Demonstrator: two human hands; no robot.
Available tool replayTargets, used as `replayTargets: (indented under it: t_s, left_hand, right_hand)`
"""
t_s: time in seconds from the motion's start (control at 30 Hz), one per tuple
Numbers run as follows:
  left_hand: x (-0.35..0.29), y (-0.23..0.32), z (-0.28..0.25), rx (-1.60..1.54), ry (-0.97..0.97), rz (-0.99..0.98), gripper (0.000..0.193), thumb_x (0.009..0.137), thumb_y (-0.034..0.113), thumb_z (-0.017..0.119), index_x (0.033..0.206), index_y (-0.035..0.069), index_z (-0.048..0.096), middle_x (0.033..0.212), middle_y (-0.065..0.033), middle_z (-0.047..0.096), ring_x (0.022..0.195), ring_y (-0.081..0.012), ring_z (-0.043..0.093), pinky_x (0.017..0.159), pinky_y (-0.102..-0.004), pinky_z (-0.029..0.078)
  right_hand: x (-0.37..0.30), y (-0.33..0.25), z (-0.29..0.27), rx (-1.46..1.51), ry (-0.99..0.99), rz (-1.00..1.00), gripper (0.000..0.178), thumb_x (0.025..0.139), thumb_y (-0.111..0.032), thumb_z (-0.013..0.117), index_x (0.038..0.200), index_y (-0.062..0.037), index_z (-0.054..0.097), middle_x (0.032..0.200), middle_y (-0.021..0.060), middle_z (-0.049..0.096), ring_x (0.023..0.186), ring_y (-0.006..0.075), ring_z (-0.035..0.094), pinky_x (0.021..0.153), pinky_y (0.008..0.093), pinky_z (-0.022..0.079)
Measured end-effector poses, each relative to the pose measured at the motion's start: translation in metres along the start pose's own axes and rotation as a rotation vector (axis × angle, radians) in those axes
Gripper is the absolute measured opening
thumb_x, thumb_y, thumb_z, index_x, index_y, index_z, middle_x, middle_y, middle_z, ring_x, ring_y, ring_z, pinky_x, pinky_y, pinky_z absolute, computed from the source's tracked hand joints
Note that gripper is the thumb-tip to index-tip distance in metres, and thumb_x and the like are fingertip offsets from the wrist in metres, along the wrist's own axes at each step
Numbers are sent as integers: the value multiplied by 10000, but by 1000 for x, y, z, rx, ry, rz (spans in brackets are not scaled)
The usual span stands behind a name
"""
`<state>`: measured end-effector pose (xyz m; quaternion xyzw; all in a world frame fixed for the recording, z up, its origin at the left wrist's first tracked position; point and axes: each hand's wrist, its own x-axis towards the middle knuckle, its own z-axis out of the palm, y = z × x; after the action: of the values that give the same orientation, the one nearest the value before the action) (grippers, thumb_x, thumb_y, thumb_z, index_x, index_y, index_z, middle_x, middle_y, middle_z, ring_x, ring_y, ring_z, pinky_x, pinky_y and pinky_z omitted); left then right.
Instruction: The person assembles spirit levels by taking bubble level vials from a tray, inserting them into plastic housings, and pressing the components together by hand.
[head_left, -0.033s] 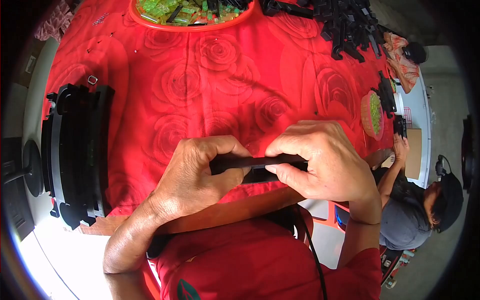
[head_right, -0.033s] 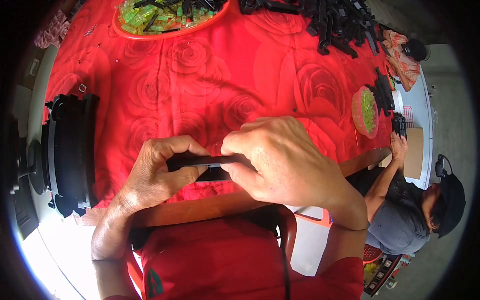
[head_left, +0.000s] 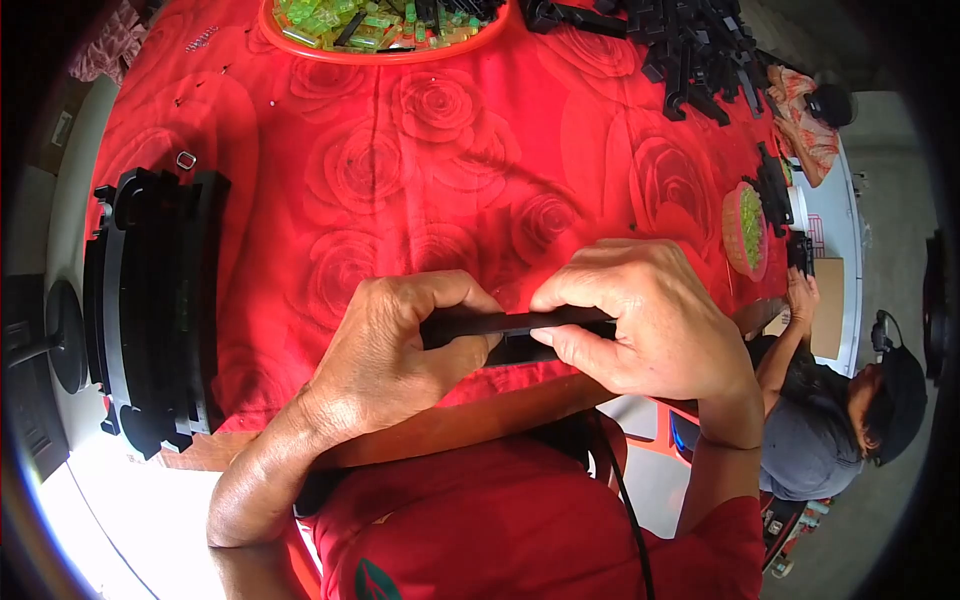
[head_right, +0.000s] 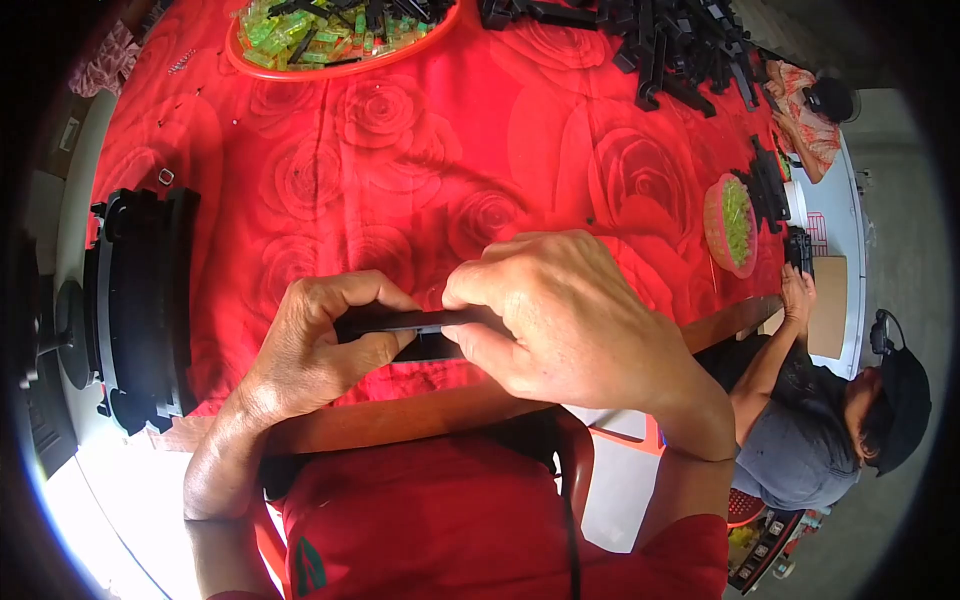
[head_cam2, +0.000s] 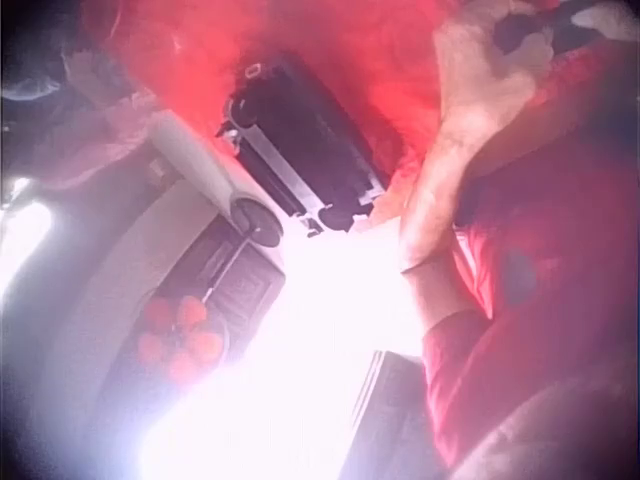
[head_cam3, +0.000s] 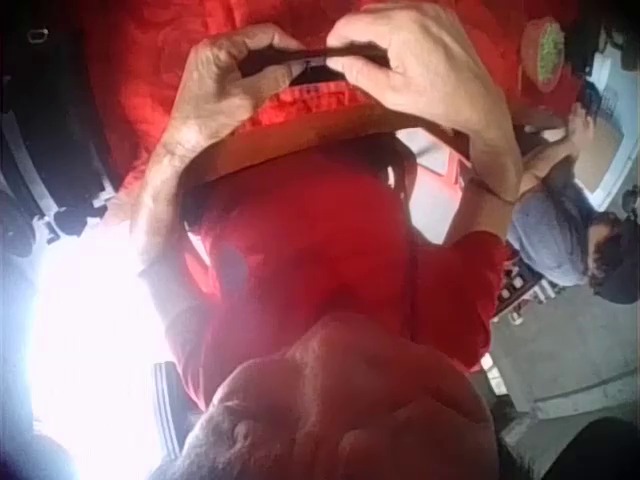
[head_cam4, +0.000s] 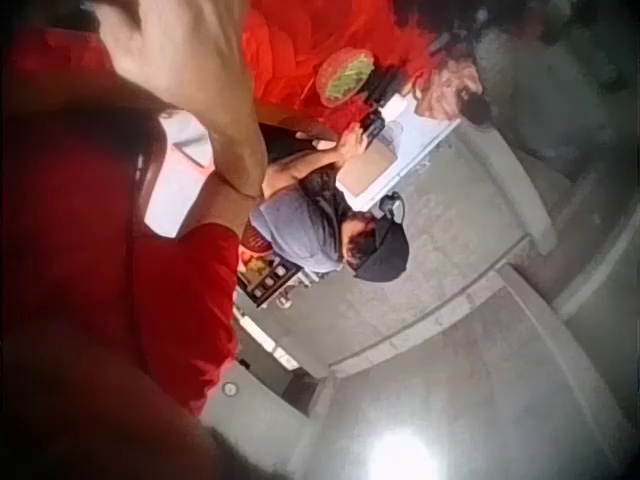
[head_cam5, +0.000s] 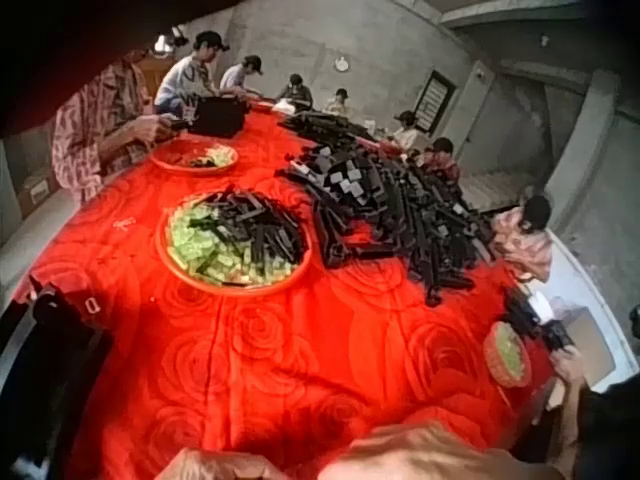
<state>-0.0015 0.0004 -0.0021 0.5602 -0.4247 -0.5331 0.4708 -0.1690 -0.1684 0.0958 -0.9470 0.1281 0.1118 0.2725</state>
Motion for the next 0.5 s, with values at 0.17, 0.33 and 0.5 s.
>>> replayTargets:
  t_s: [0.17, 0.33, 0.5]
  left_hand:
    - [1, -1, 4, -23, 73, 15, 145, 952, -1, 731, 1095, 10, 750, 818, 35, 649, 767, -32, 568, 668, -239, 471]
    - [0, 1, 4, 18, 87, 0, 145, 955, -3, 730, 1098, 6, 750, 812, 24, 650, 763, -38, 574, 668, -242, 471]
    - [0, 1, 6, 54, 130, 25, 143, 913, 5, 722, 1051, 0, 759, 780, -102, 721, 709, -106, 673, 633, -303, 528]
  right_hand:
    - [-1, 7, -7, -8, 9, 22, 316, 788, -127, 872, 1056, 2, 766, 884, 166, 749, 802, 327, 733, 696, 394, 567]
    - [-9, 26, -1, 151, 84, 8, 237, 859, -172, 824, 1032, -23, 760, 771, 154, 730, 665, 302, 717, 605, 397, 519]
    - [-8, 29, 3, 229, 45, 65, 204, 860, -130, 803, 1021, -14, 759, 790, 137, 753, 681, 248, 734, 626, 366, 538]
